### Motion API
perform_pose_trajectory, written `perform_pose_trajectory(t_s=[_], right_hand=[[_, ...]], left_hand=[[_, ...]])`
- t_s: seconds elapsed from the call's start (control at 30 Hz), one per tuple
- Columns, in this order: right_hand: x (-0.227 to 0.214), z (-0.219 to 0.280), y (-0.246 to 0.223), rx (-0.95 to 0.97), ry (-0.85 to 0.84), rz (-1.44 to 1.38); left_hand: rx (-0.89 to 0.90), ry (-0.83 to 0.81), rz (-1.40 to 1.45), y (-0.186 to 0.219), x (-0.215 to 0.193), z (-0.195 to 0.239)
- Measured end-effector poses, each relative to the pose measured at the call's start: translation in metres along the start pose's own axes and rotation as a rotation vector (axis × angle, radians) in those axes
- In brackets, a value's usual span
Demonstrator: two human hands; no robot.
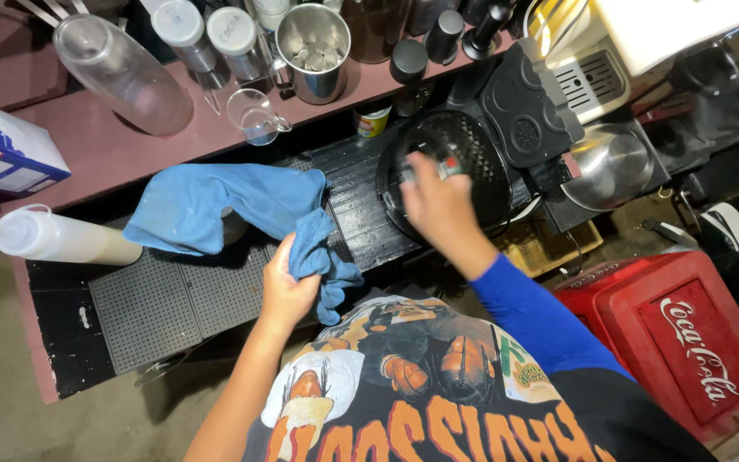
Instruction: The person prepares batter for a waffle maker by wiping the appliance, rubbing their hands, and pouring a liquid from a can into a squeeze bottle. They then shake the bottle and use a small tool to clear the nozzle before placing it on the counter.
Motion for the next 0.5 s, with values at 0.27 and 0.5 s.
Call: perform_pose_trajectory(t_s=[0.27, 0.5], right_hand=[[-0.107, -0.044, 0.130, 0.306, 0.228, -0.381], [-0.154, -0.034, 0.171, 0.238, 0.448, 0.060]], left_hand=[[-0.017, 0.014, 0.028, 0.001, -0.011, 0.000], [0.006, -0.014, -0.024, 0.016, -0.007, -0.014]])
Point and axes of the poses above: each hand's wrist, its own z-axis away from the middle knuckle, its own x-axis out of the palm, y = z × x, the point moved 7 cm from there along -z, towards the middle knuckle, and after that the axes turned 7 degrees about x, right-handed, at the moved point
